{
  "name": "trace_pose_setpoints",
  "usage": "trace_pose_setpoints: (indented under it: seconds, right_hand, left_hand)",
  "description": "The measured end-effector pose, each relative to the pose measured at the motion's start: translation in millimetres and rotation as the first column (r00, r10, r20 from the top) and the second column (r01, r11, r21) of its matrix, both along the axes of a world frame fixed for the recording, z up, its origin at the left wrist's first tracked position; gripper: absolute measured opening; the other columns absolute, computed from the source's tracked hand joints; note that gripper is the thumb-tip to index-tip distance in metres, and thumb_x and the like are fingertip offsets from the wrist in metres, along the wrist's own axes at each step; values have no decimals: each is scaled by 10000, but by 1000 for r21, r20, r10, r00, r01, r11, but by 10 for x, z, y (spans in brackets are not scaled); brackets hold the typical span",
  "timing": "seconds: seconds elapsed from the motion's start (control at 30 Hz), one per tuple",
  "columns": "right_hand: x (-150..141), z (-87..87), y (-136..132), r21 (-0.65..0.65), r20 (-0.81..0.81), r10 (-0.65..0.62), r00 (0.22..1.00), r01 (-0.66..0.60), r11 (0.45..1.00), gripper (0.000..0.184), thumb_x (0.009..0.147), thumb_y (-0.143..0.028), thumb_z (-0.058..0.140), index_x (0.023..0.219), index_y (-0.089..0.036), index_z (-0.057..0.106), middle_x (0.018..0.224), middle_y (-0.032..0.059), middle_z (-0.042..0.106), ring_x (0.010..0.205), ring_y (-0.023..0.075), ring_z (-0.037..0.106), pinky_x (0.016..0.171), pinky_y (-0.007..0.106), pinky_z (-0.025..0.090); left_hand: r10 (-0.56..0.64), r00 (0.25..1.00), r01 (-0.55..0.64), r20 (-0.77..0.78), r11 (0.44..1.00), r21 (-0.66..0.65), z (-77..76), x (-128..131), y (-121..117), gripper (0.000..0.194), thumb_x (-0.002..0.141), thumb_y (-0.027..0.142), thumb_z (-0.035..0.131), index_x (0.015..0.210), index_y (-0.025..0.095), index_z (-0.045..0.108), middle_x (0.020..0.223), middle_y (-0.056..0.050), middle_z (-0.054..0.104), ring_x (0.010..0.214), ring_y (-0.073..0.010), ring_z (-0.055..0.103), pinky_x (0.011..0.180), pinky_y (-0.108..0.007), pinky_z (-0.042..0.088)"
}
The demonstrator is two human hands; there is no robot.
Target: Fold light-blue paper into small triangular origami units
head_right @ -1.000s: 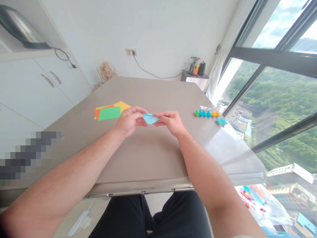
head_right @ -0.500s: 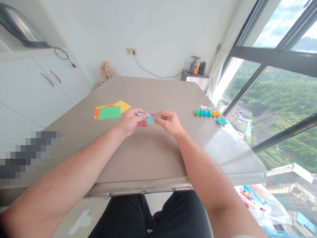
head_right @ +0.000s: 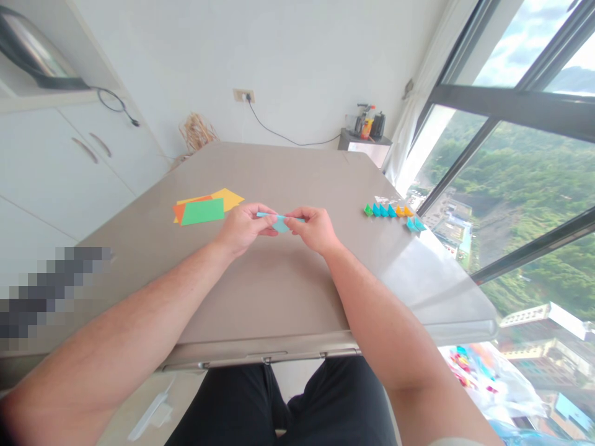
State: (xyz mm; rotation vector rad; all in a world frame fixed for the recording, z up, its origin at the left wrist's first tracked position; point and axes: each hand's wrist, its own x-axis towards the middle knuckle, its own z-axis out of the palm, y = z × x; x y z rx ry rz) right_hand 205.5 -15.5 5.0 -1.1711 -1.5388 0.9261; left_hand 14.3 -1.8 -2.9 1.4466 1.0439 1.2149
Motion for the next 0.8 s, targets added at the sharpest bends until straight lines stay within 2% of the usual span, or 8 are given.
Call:
trace_pose_setpoints:
  seconds: [0.27,0.53,0.8]
  right_hand:
    - [-11,-30,21,-7,-56,-5,998,5,1000,185,713,-362,764,781,-191,745,691,10,706,615,145,618,596,289,463]
    - [-28,-77,63,18,-120,13,993,-11,1000,173,720,-352,761,727,-194,691,700,4,694,637,143,609,643,301,489]
    - [-54,-58,36,25,-117,-6,993,9,1000,162,733,-346,738,708,-206,660,690,-6,679,644,145,617,640,296,496]
  left_hand:
    - [-13,1000,13,8,1000,20,-30,2,14,293,730,400,836,870,156,753,781,-56,730,682,-203,738,722,-391,644]
    - [-8,999,7,37,1000,27,8,34,-20,262,722,361,831,851,146,751,775,-51,728,683,-208,737,699,-387,645]
    - [-18,999,17,38,999,35,7,34,-21,283,730,391,834,865,156,752,785,-51,740,693,-209,742,708,-382,643]
